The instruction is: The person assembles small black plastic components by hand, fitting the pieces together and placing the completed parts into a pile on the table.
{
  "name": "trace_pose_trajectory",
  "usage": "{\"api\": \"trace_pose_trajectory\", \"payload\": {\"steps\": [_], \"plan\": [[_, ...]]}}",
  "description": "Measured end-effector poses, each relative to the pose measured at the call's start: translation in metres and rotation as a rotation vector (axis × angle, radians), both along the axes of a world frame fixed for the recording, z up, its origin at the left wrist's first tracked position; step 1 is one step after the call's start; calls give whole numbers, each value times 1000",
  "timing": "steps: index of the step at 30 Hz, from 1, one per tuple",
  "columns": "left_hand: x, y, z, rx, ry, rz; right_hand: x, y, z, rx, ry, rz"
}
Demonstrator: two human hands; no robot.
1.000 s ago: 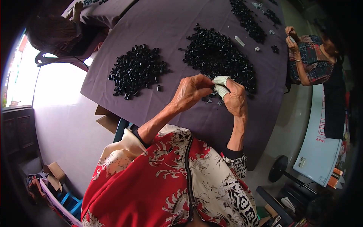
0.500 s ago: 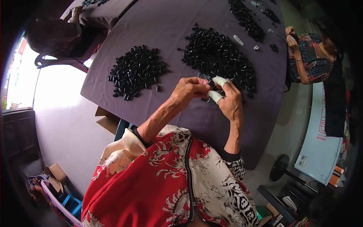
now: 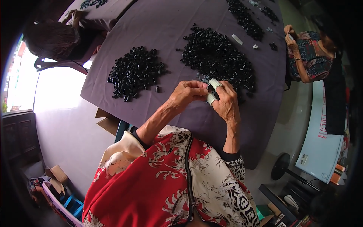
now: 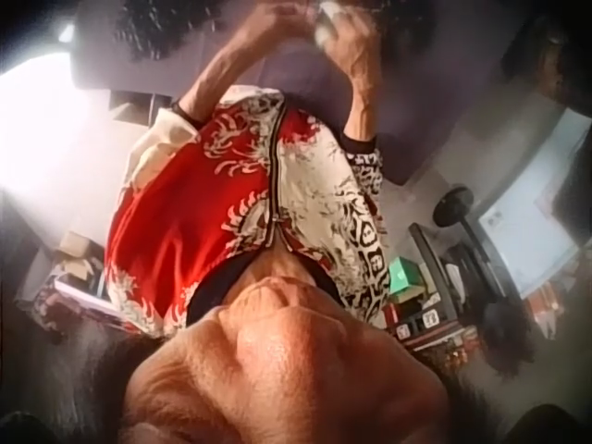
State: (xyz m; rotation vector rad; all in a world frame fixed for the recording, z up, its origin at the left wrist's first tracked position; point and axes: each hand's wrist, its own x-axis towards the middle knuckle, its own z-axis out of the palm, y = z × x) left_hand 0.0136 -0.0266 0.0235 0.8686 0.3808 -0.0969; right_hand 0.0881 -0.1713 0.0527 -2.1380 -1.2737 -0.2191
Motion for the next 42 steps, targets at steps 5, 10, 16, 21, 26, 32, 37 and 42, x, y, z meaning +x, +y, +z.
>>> {"api": "trace_pose_trajectory", "payload": {"steps": [5, 10, 16, 21, 26, 32, 37, 42], "plan": [[0, -1, 3, 79, -15, -11, -3, 1, 0, -57, -39, 8], [-1, -6, 5, 115, -12, 6, -3, 2, -2, -114, -42, -1], [-4, -8, 5, 122, 1, -73, 1, -5, -9, -111, -95, 72], [-5, -10, 0, 179, -3, -83, -6, -6, -11, -75, -97, 52], [-6, -14, 1, 183, 18, -75, -6, -10, -15, -127, -96, 37], [-10, -16, -5, 217, 43, -141, -14, -14, -29, -87, -49, 34], [-13, -20, -8, 238, 77, -166, -18, -17, -32, -19, -31, 45], [-17, -21, -5, 189, 94, -180, -20, -18, -36, 4, -52, 47]]}}
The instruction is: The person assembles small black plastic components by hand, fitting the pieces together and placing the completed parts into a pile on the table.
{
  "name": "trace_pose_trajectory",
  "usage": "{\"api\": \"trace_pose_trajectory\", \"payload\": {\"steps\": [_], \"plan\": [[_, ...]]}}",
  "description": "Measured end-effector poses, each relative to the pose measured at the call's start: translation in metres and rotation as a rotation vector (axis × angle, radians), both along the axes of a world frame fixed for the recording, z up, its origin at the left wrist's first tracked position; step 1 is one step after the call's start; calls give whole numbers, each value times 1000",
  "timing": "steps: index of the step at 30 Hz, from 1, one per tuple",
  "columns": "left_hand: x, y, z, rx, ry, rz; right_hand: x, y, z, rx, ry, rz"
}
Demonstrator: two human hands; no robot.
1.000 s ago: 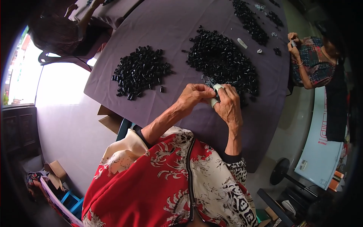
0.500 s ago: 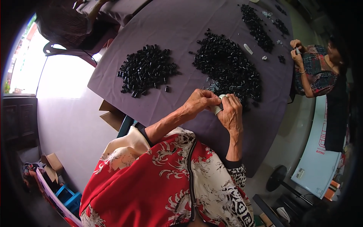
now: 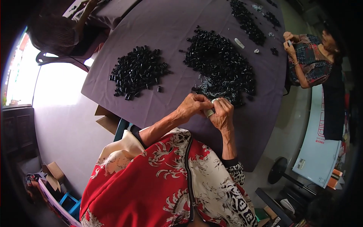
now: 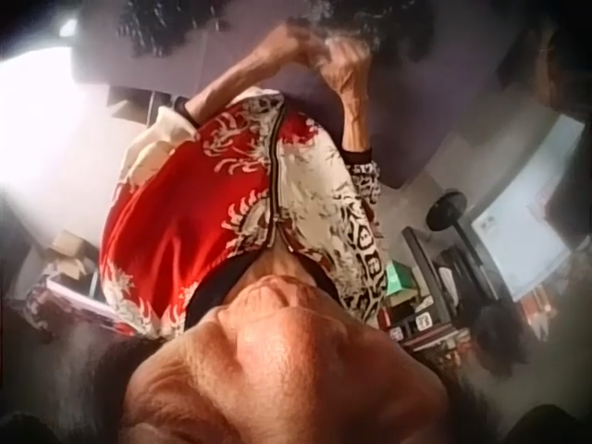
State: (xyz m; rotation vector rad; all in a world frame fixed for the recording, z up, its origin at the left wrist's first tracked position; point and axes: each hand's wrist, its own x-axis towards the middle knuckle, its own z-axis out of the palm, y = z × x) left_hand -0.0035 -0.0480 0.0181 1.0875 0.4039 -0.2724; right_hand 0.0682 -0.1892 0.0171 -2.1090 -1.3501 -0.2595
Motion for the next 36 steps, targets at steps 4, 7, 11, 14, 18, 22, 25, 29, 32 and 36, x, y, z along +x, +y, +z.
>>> {"api": "trace_pose_trajectory", "payload": {"steps": [4, 7, 11, 14, 18, 22, 25, 29, 32, 36], "plan": [[-5, 2, -1, -29, 8, 0, -4, -2, -6, -18, 37, 2], [-9, 17, 2, 224, -88, 2, -2, -3, -3, -46, 144, -7], [-12, 55, -7, 865, -261, 316, 3, -7, 1, -15, 321, -149], [-19, 90, -11, 1202, -271, 421, 5, -10, -11, -29, 408, -267], [-29, 111, -13, 1559, -156, 413, 1, -2, -14, 51, 297, -205], [-25, 107, -15, 1677, -253, 522, 1, -2, -18, -65, 286, -239], [-22, 80, -11, 1528, -455, 384, -2, -1, -11, -68, 310, -268], [-14, 32, -22, 1419, -677, 119, 2, -14, -11, 6, 345, -357], [-11, 10, -28, 1404, -716, 12, 5, -26, -6, 13, 412, -420], [-8, -4, -30, 1438, -759, -32, 9, -35, -11, -3, 396, -415]]}}
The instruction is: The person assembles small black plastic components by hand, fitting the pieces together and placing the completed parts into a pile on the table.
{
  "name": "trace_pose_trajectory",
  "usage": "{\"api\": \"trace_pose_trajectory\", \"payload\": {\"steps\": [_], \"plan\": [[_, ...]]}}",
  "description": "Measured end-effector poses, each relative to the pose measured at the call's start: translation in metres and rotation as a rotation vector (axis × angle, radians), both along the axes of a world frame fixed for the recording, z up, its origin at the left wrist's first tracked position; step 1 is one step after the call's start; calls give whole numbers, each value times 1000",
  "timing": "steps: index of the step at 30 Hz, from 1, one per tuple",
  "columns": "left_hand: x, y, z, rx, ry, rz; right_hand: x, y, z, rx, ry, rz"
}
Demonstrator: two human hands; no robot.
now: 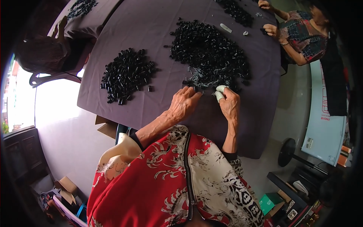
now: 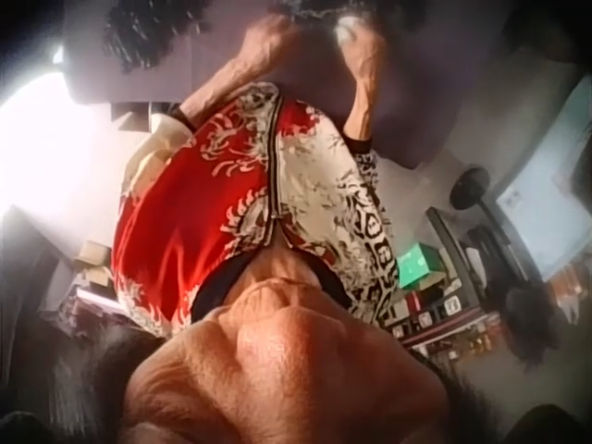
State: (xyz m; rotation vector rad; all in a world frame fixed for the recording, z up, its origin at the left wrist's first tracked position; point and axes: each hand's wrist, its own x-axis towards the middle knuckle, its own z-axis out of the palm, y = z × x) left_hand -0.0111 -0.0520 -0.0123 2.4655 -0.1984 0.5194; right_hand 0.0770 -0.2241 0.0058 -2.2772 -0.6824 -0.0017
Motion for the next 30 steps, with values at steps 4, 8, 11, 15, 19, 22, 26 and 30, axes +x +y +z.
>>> {"api": "trace_pose_trajectory", "payload": {"steps": [4, 8, 11, 15, 19, 22, 26, 30], "plan": [[9, -7, 3, -8, -26, -7, 1, -3, -1, 39, -30, 10], [13, -2, -7, 98, -1, -8, 4, -10, 2, 63, 51, -60], [11, 5, -10, 96, -27, 41, 3, -14, -1, 39, 55, -59], [11, -6, -2, 64, -52, 55, -2, -3, 0, 30, 21, -10], [20, -10, -13, 124, -12, 56, -4, 4, 5, 44, 41, 4], [22, -11, -13, 151, -13, 41, -8, 3, 9, 37, 54, 14], [18, -8, 0, -142, -6, 39, -13, 9, 10, 149, 74, 124], [12, -3, 7, -402, 129, 24, -17, 17, 10, 219, 119, 162]]}}
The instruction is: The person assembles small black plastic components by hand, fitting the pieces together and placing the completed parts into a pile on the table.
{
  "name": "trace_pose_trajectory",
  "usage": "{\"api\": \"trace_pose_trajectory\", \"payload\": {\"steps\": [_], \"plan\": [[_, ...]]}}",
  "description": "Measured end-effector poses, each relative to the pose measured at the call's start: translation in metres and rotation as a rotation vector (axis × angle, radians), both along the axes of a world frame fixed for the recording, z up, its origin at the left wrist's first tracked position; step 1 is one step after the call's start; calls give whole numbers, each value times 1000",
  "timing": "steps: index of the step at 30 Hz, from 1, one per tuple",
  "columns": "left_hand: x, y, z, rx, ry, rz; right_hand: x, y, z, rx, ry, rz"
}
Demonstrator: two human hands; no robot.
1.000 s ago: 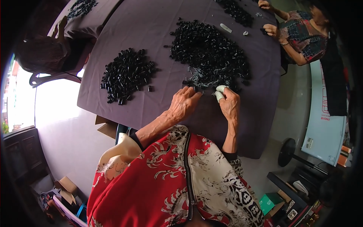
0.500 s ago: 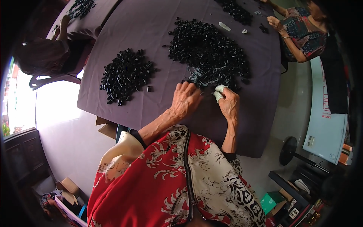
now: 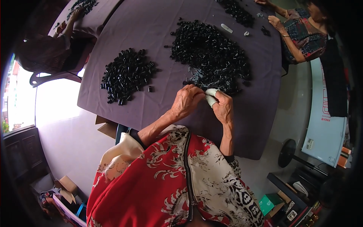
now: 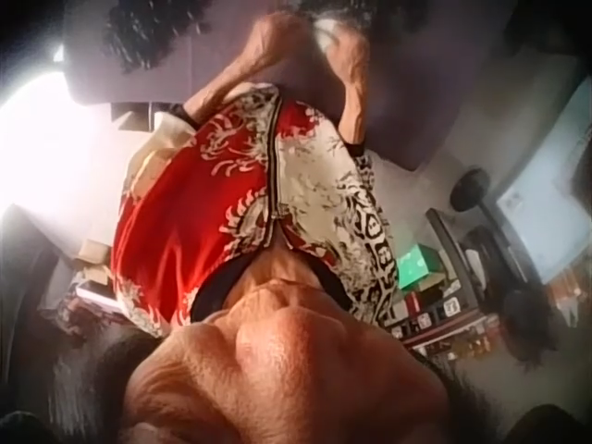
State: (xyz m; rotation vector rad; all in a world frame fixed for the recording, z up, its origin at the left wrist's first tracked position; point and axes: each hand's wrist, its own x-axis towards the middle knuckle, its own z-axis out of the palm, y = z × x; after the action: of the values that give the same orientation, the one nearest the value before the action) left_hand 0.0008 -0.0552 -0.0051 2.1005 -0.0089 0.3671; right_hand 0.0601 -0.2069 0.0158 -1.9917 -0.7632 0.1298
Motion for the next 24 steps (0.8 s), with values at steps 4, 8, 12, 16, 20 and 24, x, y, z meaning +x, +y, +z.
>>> {"api": "trace_pose_trajectory", "payload": {"steps": [4, 8, 12, 16, 20, 24], "plan": [[-1, 5, 15, -265, 240, -10, 2, 2, 3, 14, 21, 12], [1, 11, 22, -520, 449, -62, 4, 4, 0, 46, 105, 20], [2, 11, 6, -796, 460, -79, 3, 4, -11, 103, 205, -19], [3, 9, 10, -902, 478, -35, 2, 7, -15, 171, 153, -40], [4, 7, 11, -759, 521, -21, 0, 10, -11, 156, 77, -110], [4, 8, 11, -745, 522, -24, -4, 12, -14, 289, 415, -234]]}}
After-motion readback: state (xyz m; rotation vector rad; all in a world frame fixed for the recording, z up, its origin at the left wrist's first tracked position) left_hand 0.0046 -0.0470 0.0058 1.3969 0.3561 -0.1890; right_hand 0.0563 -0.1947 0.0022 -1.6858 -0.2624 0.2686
